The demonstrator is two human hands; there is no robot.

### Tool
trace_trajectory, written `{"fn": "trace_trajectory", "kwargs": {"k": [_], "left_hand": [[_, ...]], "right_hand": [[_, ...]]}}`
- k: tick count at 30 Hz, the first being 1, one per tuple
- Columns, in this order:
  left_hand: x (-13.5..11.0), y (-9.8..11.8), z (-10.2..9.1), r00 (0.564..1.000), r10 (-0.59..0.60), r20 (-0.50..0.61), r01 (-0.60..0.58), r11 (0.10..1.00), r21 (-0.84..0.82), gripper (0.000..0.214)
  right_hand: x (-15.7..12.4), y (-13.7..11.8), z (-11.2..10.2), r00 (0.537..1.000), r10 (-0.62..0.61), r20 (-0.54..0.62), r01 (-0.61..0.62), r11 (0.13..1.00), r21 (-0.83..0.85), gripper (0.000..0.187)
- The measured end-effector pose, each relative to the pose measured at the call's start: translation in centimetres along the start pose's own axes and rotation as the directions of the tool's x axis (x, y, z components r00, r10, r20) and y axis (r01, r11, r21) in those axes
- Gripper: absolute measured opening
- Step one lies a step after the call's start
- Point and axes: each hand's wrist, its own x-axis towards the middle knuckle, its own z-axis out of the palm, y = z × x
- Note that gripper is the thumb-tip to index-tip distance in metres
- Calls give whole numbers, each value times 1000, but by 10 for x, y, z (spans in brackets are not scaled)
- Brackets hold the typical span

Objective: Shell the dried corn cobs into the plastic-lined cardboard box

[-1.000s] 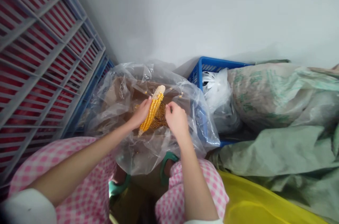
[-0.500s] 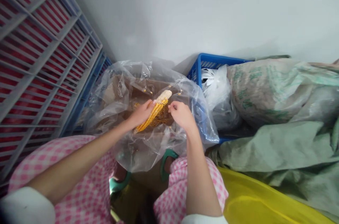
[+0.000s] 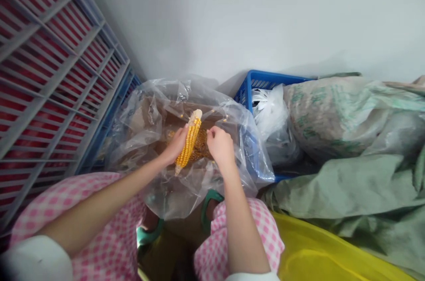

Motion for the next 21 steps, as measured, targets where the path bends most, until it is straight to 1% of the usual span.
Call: {"fn": "trace_trajectory", "kwargs": {"k": [2, 6, 9, 11, 18, 21], "left_hand": [[1, 2, 0, 999, 49, 2, -49, 998, 45, 41], [0, 5, 0, 993, 115, 16, -116, 983, 143, 39], [-2, 8, 0, 982, 189, 27, -189, 949, 253, 39], [-4, 9, 0, 975, 217, 44, -220, 924, 312, 39], [-6, 11, 2, 974, 219, 64, -226, 886, 405, 37], [-7, 13, 1, 970, 231, 79, -242, 869, 432, 36]], "right_hand": [[2, 5, -3, 1000, -6, 10, 5, 999, 31, 24], [3, 6, -2, 1000, -17, 24, 15, 998, 56, 24], [3, 5, -3, 1000, -12, 12, 11, 998, 68, 24], [3, 5, -4, 1000, -7, 8, 6, 997, 77, 24], [2, 10, -8, 999, -9, 45, 5, 995, 96, 23], [2, 11, -10, 999, -20, 41, 15, 993, 113, 24]]}}
